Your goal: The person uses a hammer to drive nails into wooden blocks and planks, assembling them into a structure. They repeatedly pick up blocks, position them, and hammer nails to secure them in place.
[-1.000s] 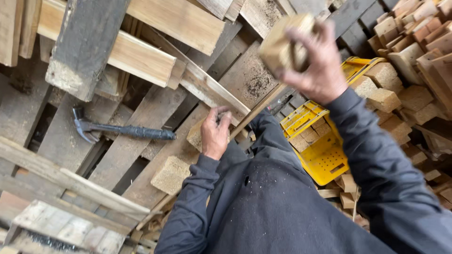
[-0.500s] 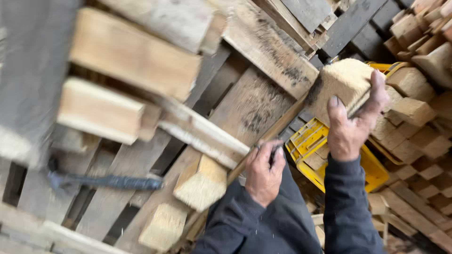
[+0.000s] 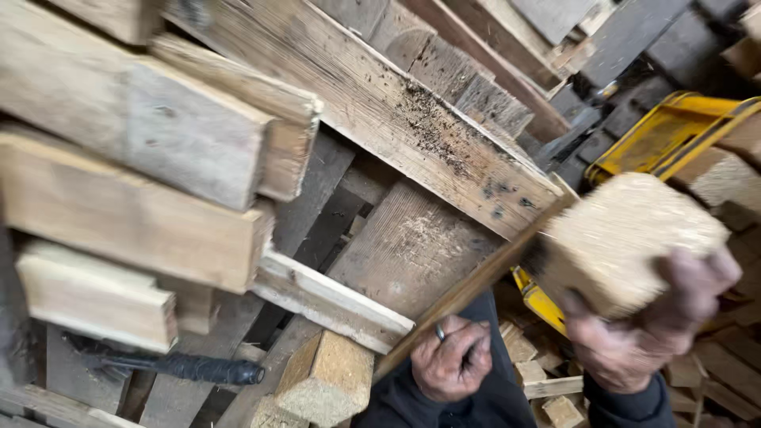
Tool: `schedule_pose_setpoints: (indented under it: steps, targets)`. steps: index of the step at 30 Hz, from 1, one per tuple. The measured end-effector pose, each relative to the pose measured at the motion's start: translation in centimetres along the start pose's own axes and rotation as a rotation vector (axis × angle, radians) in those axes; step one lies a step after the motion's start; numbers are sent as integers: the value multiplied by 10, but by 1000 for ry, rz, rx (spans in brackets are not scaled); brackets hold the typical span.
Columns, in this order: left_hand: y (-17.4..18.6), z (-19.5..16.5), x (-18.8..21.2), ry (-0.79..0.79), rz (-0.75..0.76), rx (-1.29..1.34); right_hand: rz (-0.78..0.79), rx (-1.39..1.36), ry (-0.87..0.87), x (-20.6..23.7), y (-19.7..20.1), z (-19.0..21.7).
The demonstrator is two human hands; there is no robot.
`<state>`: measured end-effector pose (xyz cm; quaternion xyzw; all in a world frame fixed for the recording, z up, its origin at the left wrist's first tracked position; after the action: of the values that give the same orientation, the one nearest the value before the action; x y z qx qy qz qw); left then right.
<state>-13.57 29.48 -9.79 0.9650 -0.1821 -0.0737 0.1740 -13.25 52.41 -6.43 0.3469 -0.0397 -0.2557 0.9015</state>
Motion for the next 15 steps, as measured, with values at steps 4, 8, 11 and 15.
schedule_pose_setpoints:
  steps: [4,8,11,15]
  targets:
    - [-14,-27,6,-333,219,-210,315,-95,200,-26,-39,116]
    - [-15,-5,20,55,408,-14,586,226,422,-9,-116,181]
    - [14,-28,28,100,410,5,499,439,433,4,-118,168]
    - [100,-56,33,115,263,-8,473,589,315,9,-105,131]
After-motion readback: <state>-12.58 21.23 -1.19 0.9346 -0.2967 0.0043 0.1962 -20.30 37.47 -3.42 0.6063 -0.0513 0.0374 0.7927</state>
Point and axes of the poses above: each hand's wrist, its own x-axis away from the middle knuckle, its own y-axis out of the back of the hand, z = x × y, the point moved 10 cm from there along -x, towards the middle knuckle, and after that the axes turned 7 degrees about -y, right-handed, at the moved point
